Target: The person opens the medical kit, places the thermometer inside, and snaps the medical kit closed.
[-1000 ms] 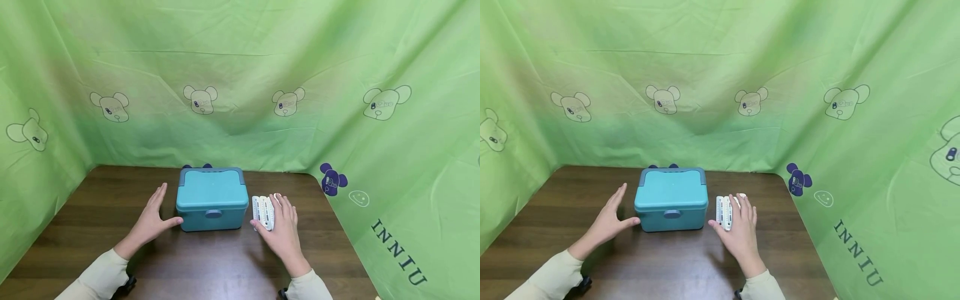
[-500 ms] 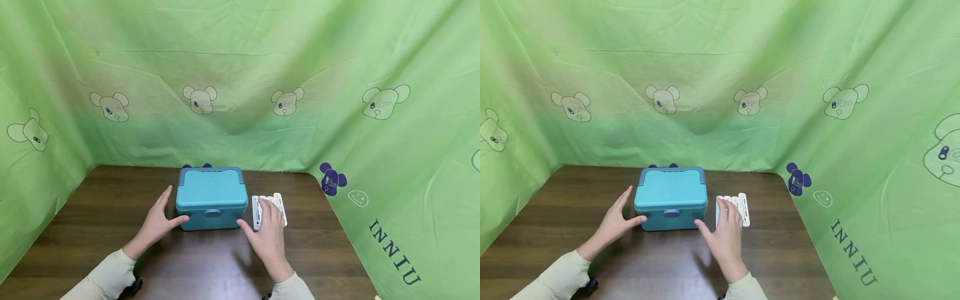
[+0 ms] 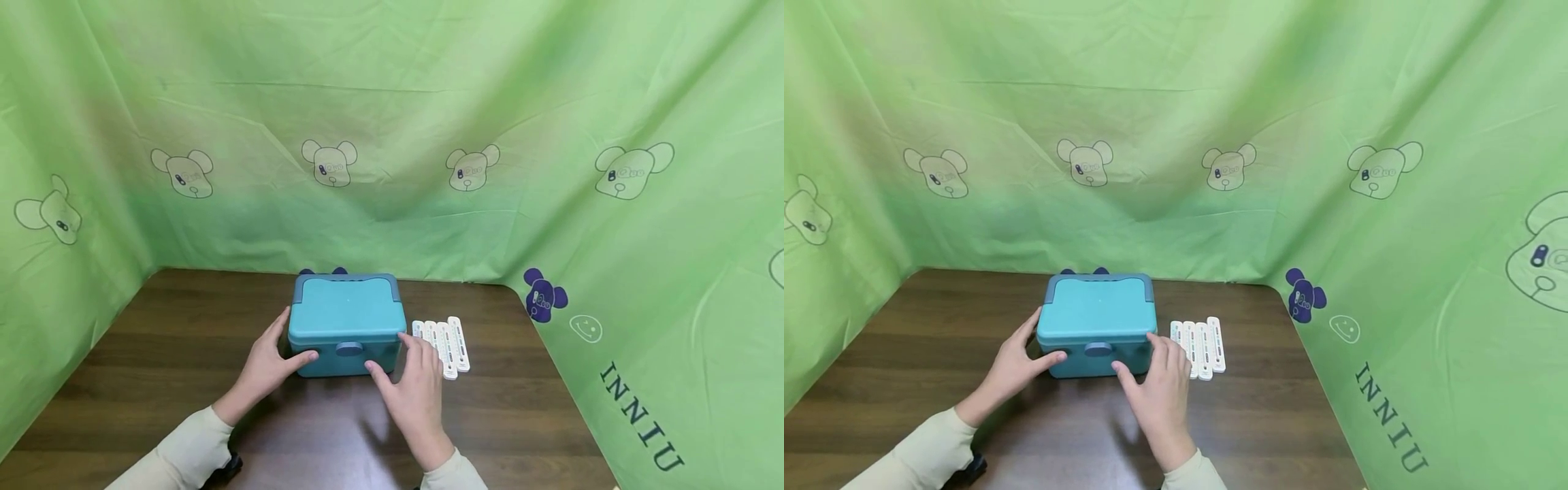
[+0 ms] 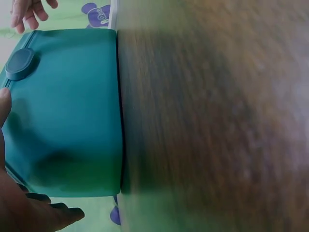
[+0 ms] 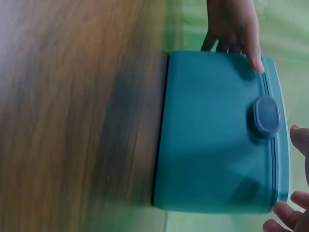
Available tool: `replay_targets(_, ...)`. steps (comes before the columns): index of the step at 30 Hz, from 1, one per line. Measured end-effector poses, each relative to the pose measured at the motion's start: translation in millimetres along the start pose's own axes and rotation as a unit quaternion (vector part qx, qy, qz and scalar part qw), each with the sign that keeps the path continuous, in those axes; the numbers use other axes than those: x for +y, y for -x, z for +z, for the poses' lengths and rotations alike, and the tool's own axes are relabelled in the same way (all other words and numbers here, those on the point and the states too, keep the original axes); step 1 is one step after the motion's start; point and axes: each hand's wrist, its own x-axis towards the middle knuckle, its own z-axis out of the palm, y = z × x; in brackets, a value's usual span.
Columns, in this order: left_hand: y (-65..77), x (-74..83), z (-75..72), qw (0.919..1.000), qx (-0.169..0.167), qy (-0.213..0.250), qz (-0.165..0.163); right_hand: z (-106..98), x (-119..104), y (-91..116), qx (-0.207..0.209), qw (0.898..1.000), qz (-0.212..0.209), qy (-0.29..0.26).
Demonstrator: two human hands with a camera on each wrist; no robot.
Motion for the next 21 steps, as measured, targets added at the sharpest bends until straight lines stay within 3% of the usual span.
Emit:
replay_targets(8, -0.1, 2.9, 5.9, 0.9997, 0.02, 0.013, 0.001, 12, -15, 5, 0.016, 0.999, -0.029, 0.018)
replay_targets(21, 0.1, 1.8, 11.4, 0.9985, 0.048, 0.027, 0.009, 27, -43, 6, -0.002, 0.999, -0.013, 0.04)
